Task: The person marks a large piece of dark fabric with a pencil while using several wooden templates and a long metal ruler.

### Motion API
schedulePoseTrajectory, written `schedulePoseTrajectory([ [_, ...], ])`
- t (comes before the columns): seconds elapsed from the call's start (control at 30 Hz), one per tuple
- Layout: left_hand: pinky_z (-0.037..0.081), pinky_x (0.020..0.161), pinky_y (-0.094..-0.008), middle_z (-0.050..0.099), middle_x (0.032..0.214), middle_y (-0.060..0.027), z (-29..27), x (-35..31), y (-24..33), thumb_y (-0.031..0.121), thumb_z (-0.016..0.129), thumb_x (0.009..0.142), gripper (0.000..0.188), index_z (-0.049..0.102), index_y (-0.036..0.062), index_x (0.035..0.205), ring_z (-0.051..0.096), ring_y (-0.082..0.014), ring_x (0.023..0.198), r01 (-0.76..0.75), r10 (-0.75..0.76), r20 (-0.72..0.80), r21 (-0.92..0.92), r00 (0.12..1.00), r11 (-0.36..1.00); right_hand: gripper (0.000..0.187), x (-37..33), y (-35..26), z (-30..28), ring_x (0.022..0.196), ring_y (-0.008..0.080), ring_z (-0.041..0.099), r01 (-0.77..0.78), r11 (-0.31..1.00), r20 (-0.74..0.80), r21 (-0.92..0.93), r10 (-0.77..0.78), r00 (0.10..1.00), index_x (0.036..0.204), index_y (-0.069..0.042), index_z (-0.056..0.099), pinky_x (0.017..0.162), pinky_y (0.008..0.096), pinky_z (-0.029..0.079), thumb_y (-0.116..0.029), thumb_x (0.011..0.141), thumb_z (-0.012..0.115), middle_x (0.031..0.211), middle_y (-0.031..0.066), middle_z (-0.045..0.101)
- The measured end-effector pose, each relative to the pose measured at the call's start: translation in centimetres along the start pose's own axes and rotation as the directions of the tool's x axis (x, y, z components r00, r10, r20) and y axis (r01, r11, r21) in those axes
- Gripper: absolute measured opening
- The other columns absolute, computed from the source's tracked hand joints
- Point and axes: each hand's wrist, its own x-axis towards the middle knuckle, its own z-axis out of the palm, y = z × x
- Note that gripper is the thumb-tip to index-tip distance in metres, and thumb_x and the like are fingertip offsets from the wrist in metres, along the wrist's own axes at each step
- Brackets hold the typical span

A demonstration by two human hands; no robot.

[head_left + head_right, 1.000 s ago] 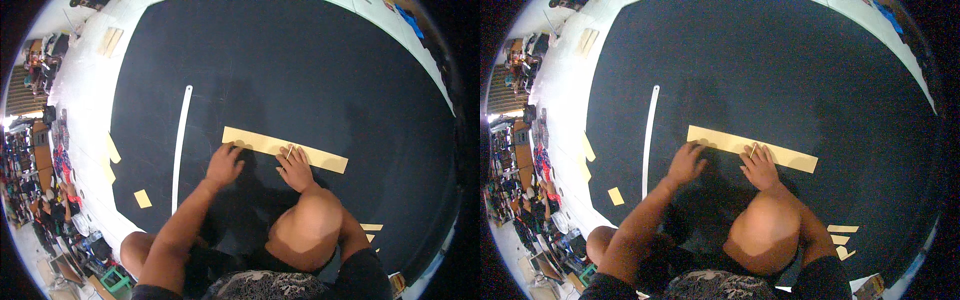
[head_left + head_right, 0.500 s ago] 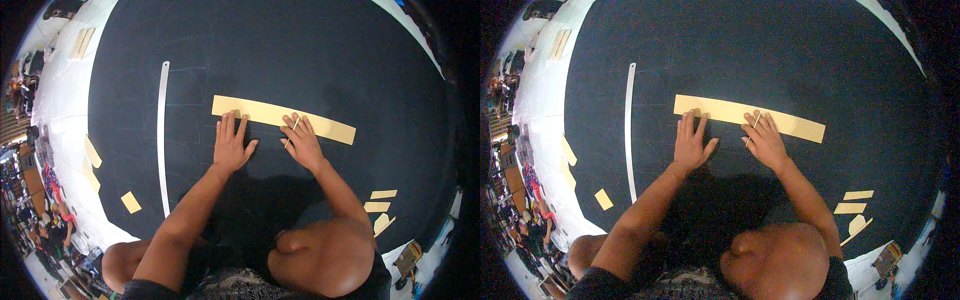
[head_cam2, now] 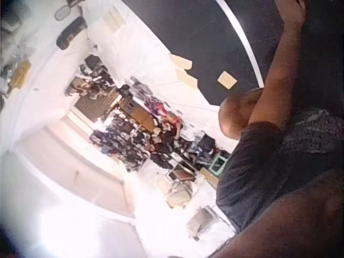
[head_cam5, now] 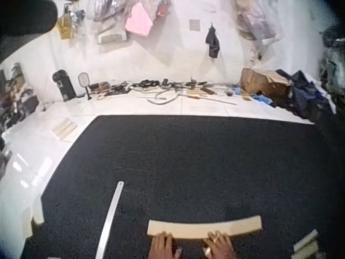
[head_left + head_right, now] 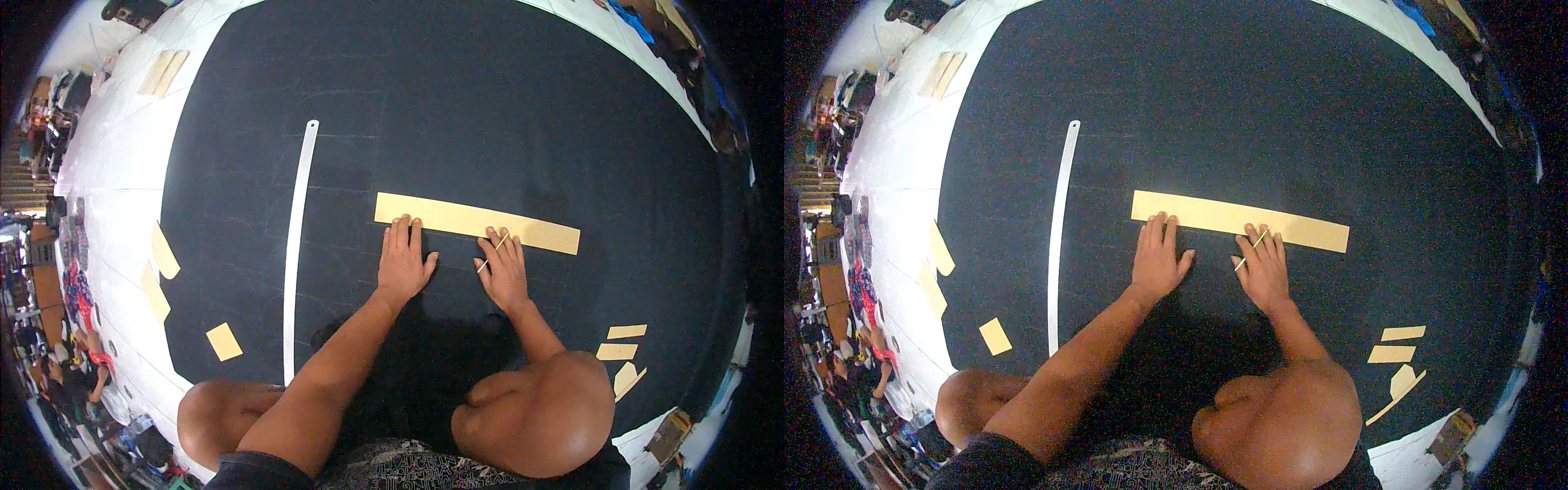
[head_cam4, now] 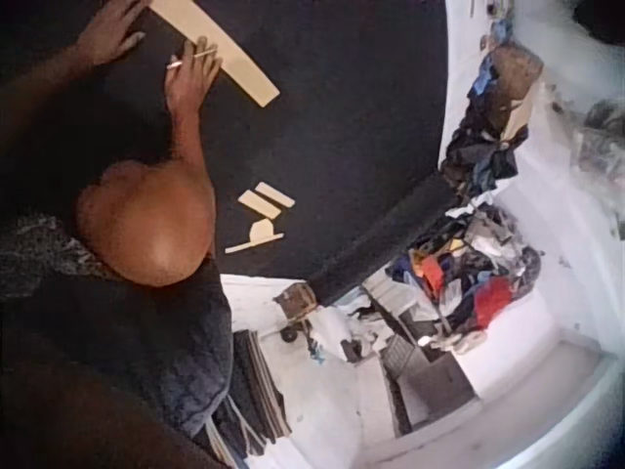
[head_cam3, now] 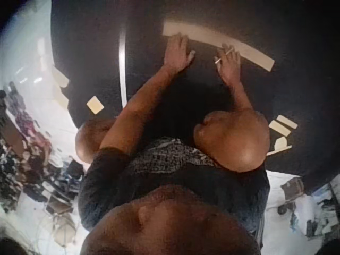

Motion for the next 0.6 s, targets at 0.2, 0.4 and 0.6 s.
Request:
schedulePoseTrajectory([
  [0.2,0.023,0.124,-0.0561,0.025,0.162,-0.0324,0.3,-0.7,-0.6,0.041,0.069,0.094,0.08,0.037,-0.0031,0.153,0.025,-0.0494,0.151,0.045,-0.044,-0.017,0.041,0.999,0.998,0.041,-0.1,-0.6,0.7,0.147,0.0411,0.037,0.026,1.0,0.01,-0.016,-0.026,1.0,0.134,-0.008,0.062,0.122,0.0597,0.023,-0.023,0.096,0.064,0.155,0.015,0.047],
  [0.4,0.022,0.124,-0.0574,0.023,0.162,-0.0338,0.8,-0.9,-1.0,0.044,0.069,0.095,0.083,0.037,-0.004,0.154,0.023,-0.0512,0.151,0.054,-0.054,-0.029,0.004,0.998,0.999,0.039,-0.3,-0.2,1.3,0.147,0.0408,0.037,0.064,0.998,-0.032,-0.008,-0.064,0.997,0.133,-0.008,0.063,0.122,0.0595,0.023,-0.021,0.096,0.063,0.155,0.0147,0.047],
  [0.6,0.021,0.124,-0.0582,0.02,0.162,-0.0347,0.9,-0.9,-1.6,0.043,0.07,0.094,0.085,0.034,-0.0065,0.153,0.021,-0.0528,0.151,0.041,-0.042,-0.009,-0.035,0.999,0.999,0.037,-0.2,-0.2,1.3,0.146,0.0403,0.039,0.057,0.998,-0.044,-0.008,-0.057,0.997,0.131,-0.009,0.065,0.122,0.0588,0.024,-0.02,0.095,0.065,0.155,0.0137,0.049],
])
